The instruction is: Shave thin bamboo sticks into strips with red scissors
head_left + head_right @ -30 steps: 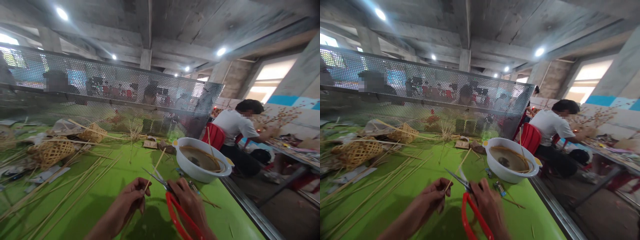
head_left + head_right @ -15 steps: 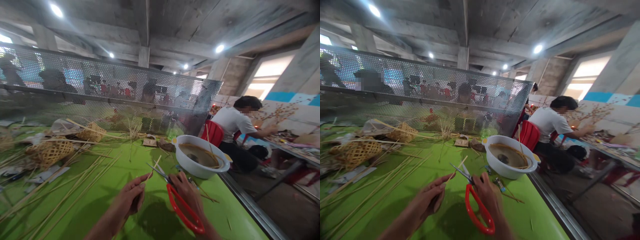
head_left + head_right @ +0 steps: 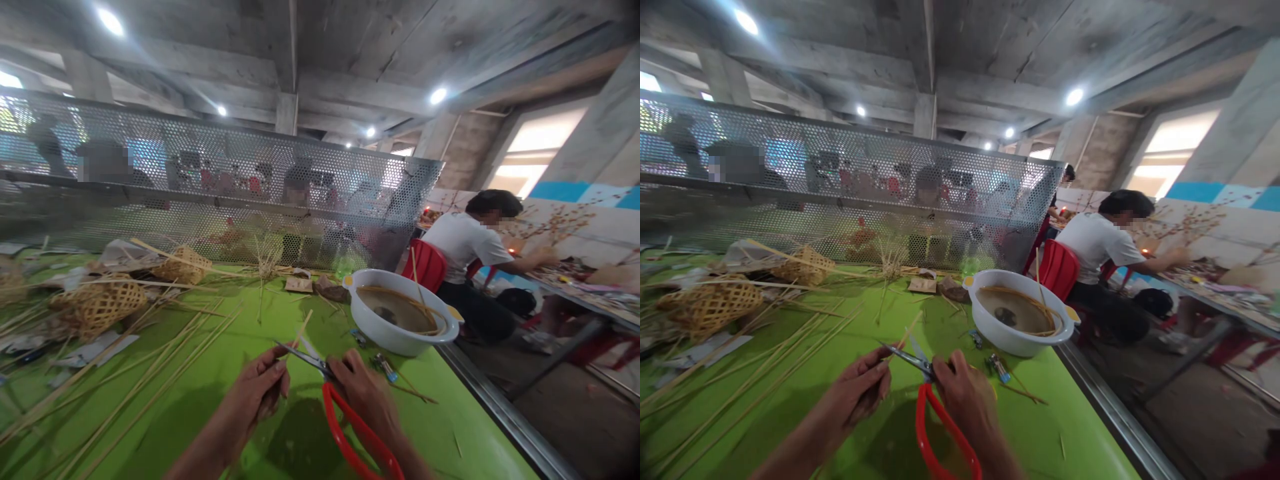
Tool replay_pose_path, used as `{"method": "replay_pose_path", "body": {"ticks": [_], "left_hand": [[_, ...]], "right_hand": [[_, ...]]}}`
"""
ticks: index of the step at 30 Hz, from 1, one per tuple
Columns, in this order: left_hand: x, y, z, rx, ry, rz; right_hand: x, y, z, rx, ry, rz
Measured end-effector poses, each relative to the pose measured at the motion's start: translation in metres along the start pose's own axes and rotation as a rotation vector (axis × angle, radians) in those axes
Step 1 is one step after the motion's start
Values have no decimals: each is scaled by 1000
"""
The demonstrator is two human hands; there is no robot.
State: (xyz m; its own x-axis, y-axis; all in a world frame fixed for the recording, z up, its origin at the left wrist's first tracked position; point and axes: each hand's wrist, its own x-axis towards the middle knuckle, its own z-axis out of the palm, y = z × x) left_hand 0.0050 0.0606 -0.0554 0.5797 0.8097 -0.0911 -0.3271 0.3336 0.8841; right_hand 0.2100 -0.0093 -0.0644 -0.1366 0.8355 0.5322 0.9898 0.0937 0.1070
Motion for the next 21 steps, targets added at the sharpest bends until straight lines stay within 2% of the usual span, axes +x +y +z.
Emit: {"method": "replay_pose_path", "body": {"ticks": [6,10,16,21], "left_hand": [[-9,6,7,14,5,-44],[-11,9,8,-19,12,-32],[-7,10,4,-143,8,23],[-13,15,8,-198,-40,-2]], "right_hand": [[1,11,-7,19,17,153],[0,16,-16,103,54,189],[-2,5,-11,138,72,80],[-2,0,-6,102,81,-8]]}}
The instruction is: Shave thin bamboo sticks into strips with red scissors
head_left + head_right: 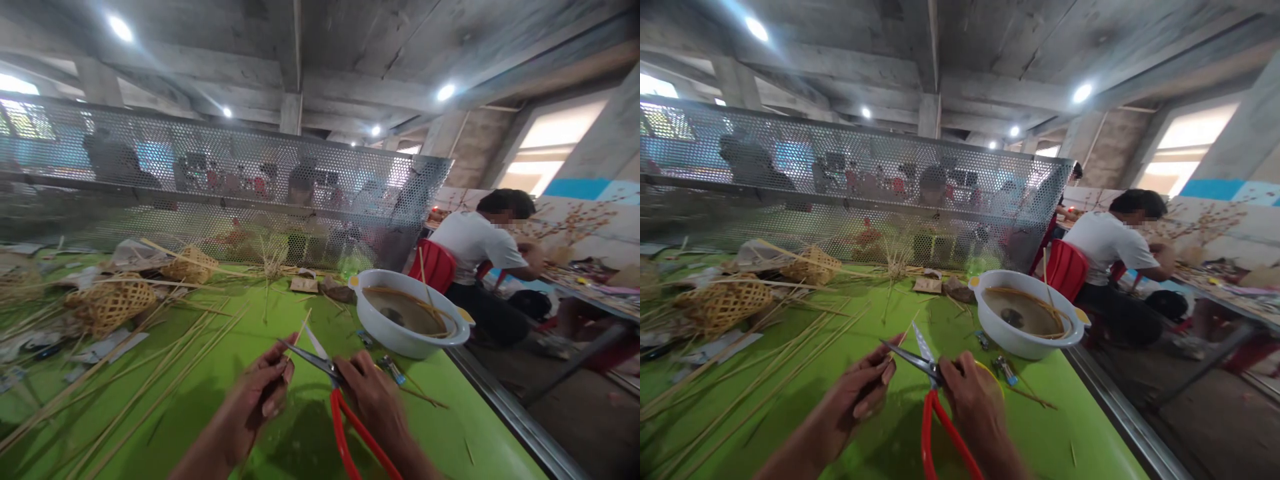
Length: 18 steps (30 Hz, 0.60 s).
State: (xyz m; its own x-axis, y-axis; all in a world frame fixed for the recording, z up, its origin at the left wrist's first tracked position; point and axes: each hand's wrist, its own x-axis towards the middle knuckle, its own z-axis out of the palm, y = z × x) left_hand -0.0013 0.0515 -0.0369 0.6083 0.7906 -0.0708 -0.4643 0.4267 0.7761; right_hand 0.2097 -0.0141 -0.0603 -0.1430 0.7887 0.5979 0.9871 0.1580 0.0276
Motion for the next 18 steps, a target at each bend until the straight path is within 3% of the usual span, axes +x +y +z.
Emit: {"method": "replay_pose_path", "body": {"ticks": [9,18], "left_hand": [[-4,3,7,-54,-9,-47],[-8,3,7,-83,22,-81]], "right_hand": [[-1,6,5,-76,18,-1],[2,10,3,-131,-29,104]]}}
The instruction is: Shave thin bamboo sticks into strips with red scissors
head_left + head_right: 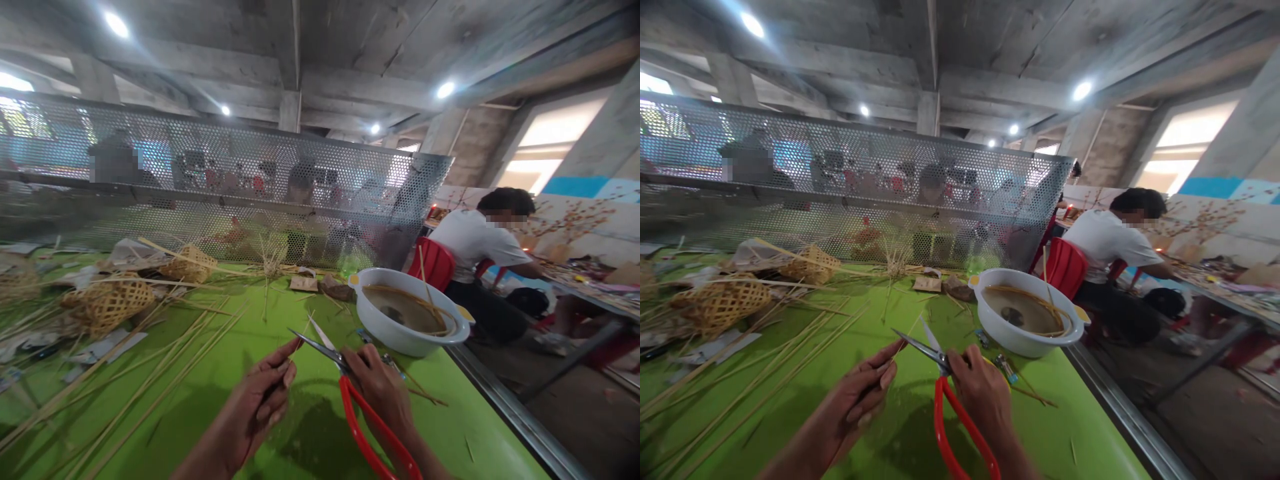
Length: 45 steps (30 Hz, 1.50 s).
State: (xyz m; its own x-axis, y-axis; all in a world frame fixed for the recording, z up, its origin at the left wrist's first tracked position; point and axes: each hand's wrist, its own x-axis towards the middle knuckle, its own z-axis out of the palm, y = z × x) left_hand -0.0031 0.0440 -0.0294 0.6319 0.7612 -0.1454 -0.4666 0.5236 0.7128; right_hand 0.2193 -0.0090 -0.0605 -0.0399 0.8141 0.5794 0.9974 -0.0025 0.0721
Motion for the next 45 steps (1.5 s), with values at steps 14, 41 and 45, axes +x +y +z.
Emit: {"method": "replay_pose_path", "body": {"ticks": [14,41,45], "left_hand": [[2,-4,-1,28,22,13],[1,-4,-1,67,82,9],[4,-5,-7,64,59,34]], "right_hand": [[5,19,-7,-5,13,142],[4,18,0,-2,-56,126],[2,21,-1,67,-3,153]]}}
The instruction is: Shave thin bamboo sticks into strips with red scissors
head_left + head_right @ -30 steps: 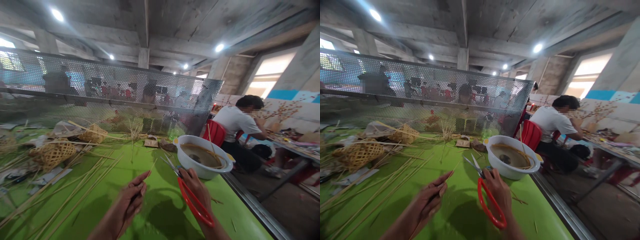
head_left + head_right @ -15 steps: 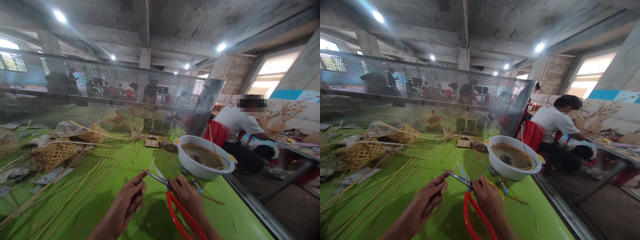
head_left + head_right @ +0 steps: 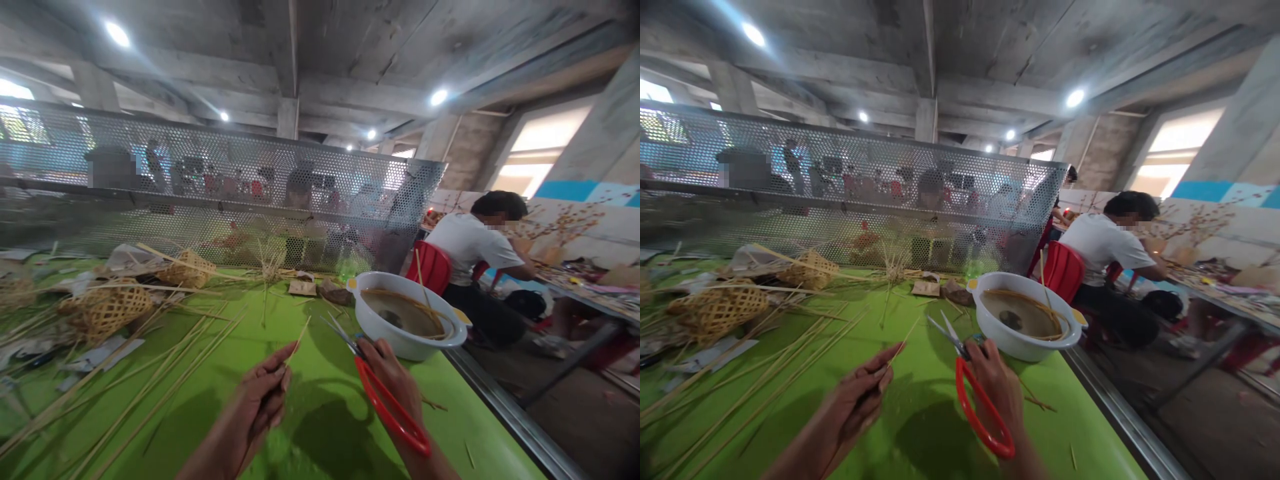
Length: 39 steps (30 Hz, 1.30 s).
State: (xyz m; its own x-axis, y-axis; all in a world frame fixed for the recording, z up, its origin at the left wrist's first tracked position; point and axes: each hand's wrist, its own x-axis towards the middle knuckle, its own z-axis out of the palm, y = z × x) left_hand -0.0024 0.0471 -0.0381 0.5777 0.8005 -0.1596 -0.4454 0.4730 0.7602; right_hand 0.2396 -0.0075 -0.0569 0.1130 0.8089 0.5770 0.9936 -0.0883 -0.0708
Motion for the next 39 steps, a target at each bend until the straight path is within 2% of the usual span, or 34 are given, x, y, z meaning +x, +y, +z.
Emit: {"method": "replay_pose_path", "body": {"ticks": [6,9,14,17,20,23,30,37,39], "left_hand": [[1,2,-1,-14,2,25],[0,3,1,-12,0,20],[-1,2,1,-5,54,-25],[0,1,0,-2,27,-35],[0,2,-1,30,-17,9],[-1,4,0,80,12,50],[-1,7,-1,120,96,15],[6,1,-6,99,68,43],[6,1,-6,105,73,35]], "right_hand": [[-8,-19,10,33,-11,-216],[-8,-22,15,-6,-12,-261],[-3,-14,10,-24,2,-116],[0,-6,2,30,-32,-16],[1,1,-3,116,-24,51],[1,5,-2,187,-17,52],[-2,-4,3,142,-25,-22],[-9,-24,5,42,3,-284],[-10,-26,7,8,24,-315]]}}
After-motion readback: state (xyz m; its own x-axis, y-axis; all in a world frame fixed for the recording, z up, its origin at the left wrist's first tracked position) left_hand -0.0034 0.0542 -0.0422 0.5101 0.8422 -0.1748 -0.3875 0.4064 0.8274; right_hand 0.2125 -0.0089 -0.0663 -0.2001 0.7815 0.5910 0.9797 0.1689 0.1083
